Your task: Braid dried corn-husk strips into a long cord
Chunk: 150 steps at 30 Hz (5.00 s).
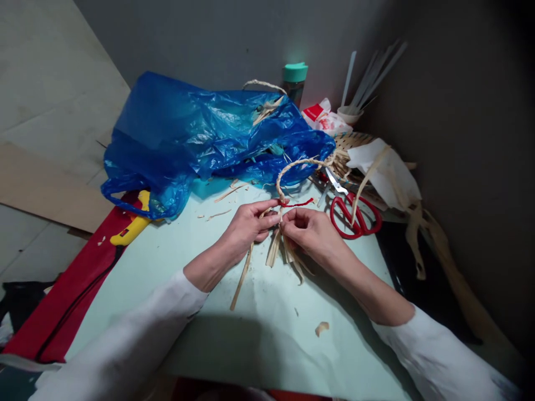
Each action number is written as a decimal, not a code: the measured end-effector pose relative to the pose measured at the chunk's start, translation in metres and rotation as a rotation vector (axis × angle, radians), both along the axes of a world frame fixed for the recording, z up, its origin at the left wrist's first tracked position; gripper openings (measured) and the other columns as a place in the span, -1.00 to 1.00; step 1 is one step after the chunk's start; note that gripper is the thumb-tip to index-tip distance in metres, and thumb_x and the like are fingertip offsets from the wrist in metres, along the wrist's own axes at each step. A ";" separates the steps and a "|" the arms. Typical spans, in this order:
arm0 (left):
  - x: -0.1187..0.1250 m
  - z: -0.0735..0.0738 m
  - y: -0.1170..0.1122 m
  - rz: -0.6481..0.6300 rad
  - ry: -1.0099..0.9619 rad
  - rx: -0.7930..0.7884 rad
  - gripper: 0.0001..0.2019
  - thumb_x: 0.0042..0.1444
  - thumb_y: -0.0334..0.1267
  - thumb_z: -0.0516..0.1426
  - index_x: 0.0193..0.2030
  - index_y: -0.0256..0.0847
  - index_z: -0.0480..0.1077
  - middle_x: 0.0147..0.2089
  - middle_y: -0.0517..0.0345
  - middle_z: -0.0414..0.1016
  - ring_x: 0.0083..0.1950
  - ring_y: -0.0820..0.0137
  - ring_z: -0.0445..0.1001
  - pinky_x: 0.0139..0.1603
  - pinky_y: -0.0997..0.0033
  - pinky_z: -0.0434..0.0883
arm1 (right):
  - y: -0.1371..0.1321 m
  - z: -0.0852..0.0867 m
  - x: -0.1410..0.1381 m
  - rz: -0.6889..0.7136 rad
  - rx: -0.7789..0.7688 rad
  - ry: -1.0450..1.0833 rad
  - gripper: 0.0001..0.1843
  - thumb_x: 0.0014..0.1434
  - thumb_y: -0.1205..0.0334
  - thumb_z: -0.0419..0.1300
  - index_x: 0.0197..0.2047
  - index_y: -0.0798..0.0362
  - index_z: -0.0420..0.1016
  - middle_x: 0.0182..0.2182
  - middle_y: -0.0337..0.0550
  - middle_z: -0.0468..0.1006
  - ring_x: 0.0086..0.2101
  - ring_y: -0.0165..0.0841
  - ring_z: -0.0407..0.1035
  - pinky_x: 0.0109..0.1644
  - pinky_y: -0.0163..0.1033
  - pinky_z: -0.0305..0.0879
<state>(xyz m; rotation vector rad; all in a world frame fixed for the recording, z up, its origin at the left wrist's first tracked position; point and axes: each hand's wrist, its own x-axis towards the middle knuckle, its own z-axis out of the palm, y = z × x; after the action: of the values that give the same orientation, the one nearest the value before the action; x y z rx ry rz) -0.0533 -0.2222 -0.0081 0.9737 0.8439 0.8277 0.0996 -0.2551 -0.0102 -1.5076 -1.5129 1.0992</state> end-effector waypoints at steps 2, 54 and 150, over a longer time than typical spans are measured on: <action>0.001 0.002 -0.001 0.018 0.057 0.028 -0.54 -0.08 -0.35 0.30 0.03 -0.38 0.47 -0.50 0.30 0.18 -0.63 0.71 -0.02 -0.62 0.55 -0.18 | 0.001 -0.003 0.000 -0.017 -0.010 -0.005 -0.90 0.00 0.22 0.12 -0.42 0.06 0.39 -0.61 -0.24 0.41 -0.60 -0.43 0.22 -0.53 -0.33 0.09; -0.005 0.014 -0.013 -0.063 0.129 0.059 -0.63 -0.06 -0.43 0.20 -0.05 -0.32 0.35 -0.58 0.36 0.15 -0.66 0.68 -0.06 -0.66 0.57 -0.17 | -0.001 0.004 -0.001 0.080 -0.168 0.335 -0.71 -0.10 0.20 0.26 -0.30 0.07 0.30 -0.59 -0.37 0.25 -0.60 -0.53 0.04 -0.56 -0.39 -0.06; -0.016 0.011 -0.004 -0.166 0.264 0.016 -0.88 -0.05 -0.30 0.23 -0.39 -0.33 0.45 -0.65 0.30 0.24 -0.68 0.66 0.06 -0.66 0.58 -0.10 | 0.002 0.004 0.015 0.290 -0.042 0.081 -0.68 0.15 0.05 0.16 -0.50 0.10 0.49 -0.61 -0.25 0.36 -0.59 -0.50 0.07 -0.50 -0.32 -0.07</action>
<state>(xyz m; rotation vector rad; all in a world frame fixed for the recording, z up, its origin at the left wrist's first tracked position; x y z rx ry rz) -0.0693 -0.2260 0.0032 1.1670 0.9677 0.5717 0.1144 -0.2526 -0.0058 -1.2802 -1.6969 1.3487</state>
